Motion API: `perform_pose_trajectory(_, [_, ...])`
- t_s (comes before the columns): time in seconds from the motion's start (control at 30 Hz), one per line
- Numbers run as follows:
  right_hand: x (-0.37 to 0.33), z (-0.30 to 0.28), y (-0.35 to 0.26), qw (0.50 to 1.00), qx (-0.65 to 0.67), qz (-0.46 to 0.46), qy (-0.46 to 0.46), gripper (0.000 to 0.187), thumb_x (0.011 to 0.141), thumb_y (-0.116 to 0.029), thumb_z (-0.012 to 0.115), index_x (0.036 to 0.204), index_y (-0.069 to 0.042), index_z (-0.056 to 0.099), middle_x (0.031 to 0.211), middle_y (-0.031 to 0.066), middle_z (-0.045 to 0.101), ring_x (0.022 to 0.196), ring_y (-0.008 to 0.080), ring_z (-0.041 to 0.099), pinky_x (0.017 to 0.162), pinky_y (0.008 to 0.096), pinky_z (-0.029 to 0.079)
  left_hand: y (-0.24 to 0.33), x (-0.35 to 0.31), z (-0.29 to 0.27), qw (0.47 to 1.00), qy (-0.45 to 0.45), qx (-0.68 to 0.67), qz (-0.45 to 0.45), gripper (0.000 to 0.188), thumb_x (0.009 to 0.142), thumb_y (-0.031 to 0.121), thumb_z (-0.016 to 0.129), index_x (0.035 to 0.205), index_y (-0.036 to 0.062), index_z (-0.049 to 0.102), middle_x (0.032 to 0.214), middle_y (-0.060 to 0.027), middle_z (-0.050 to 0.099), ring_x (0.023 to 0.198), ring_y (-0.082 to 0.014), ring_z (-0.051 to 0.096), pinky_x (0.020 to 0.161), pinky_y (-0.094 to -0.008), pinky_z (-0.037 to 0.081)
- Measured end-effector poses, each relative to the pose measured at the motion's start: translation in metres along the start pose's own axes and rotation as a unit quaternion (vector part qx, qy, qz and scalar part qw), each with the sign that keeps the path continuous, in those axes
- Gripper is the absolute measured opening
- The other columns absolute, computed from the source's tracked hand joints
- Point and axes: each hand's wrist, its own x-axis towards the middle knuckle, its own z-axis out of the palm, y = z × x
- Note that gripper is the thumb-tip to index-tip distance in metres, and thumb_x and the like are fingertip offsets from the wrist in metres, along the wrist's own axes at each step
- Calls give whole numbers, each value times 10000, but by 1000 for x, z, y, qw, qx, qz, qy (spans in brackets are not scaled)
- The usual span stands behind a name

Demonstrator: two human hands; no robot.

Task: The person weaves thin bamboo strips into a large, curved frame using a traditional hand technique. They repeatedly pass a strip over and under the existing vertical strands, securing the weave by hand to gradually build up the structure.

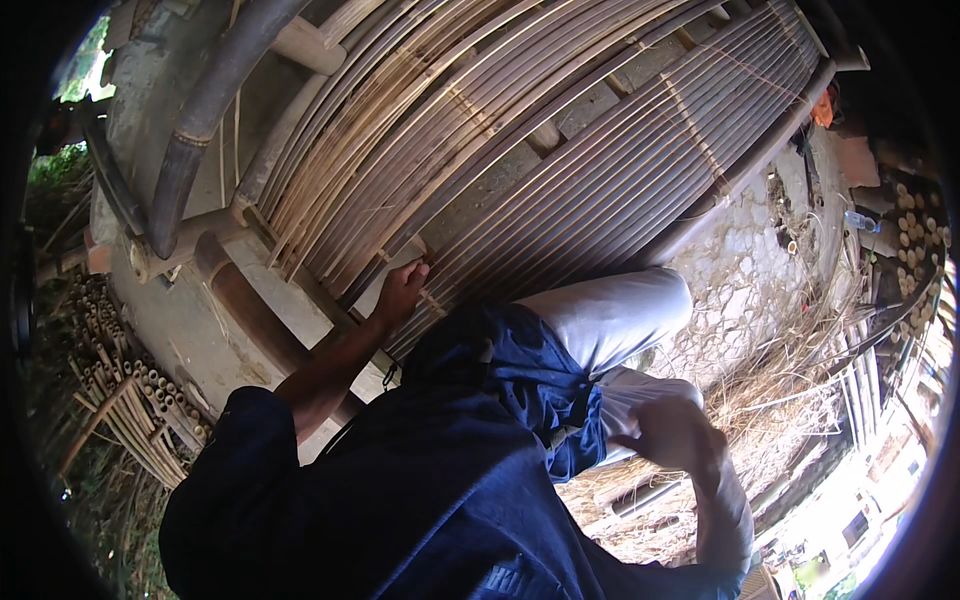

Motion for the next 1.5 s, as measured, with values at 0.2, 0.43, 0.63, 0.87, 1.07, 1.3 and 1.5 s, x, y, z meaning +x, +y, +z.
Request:
perform_pose_trajectory(0.2, [15,-47,-44,806,466,-347,-109,489,1019,-404,459,1079,36,664,827,147,721,683,322,701,740,412,570,20,6,-7,1000,-18,10,0,428,971,367,542,828,-30,609,618,-201,527,553,-290,518,565,-437,390])
perform_pose_trajectory(0.43, [111,-111,-14,626,441,-323,555,466,1062,-241,286,1247,74,575,1210,189,642,1107,274,631,1038,396,456,35,4,-5,1000,13,16,-11,417,953,316,589,739,-41,564,554,-123,459,542,-137,424,536,-371,367])
perform_pose_trajectory(0.63, [73,-56,-55,953,-216,-108,185,223,885,-290,614,766,-103,639,710,87,679,744,269,697,716,401,540,16,7,-1,999,23,12,-25,364,930,313,623,863,-44,649,646,-127,594,600,-125,504,588,-346,426])
perform_pose_trajectory(0.87, [105,-35,70,950,-20,-228,212,194,956,-192,541,934,-40,660,785,110,652,655,270,621,611,397,506,18,3,-5,998,43,38,-19,371,908,347,651,1019,-4,697,873,-176,713,801,-252,704,713,-369,515])
perform_pose_trajectory(1.07, [59,-21,30,755,504,-129,399,351,937,-166,654,1197,57,575,1040,133,701,912,215,683,823,319,537,99,17,-12,940,148,297,73,404,813,296,735,1155,105,635,937,-79,665,931,-306,627,823,-468,457])
perform_pose_trajectory(1.3, [-3,35,88,707,508,175,460,170,946,-142,603,945,8,683,742,71,700,418,41,472,370,218,347,152,92,3,865,143,412,248,716,767,161,771,1416,209,473,1168,-66,516,1092,-268,496,905,-462,356])
perform_pose_trajectory(1.5, [-14,111,115,606,489,185,599,367,963,-355,595,891,-9,696,585,30,600,407,54,425,401,243,336,140,104,13,823,89,431,358,600,871,58,574,1444,175,442,1127,-55,529,1032,-246,533,886,-477,316])
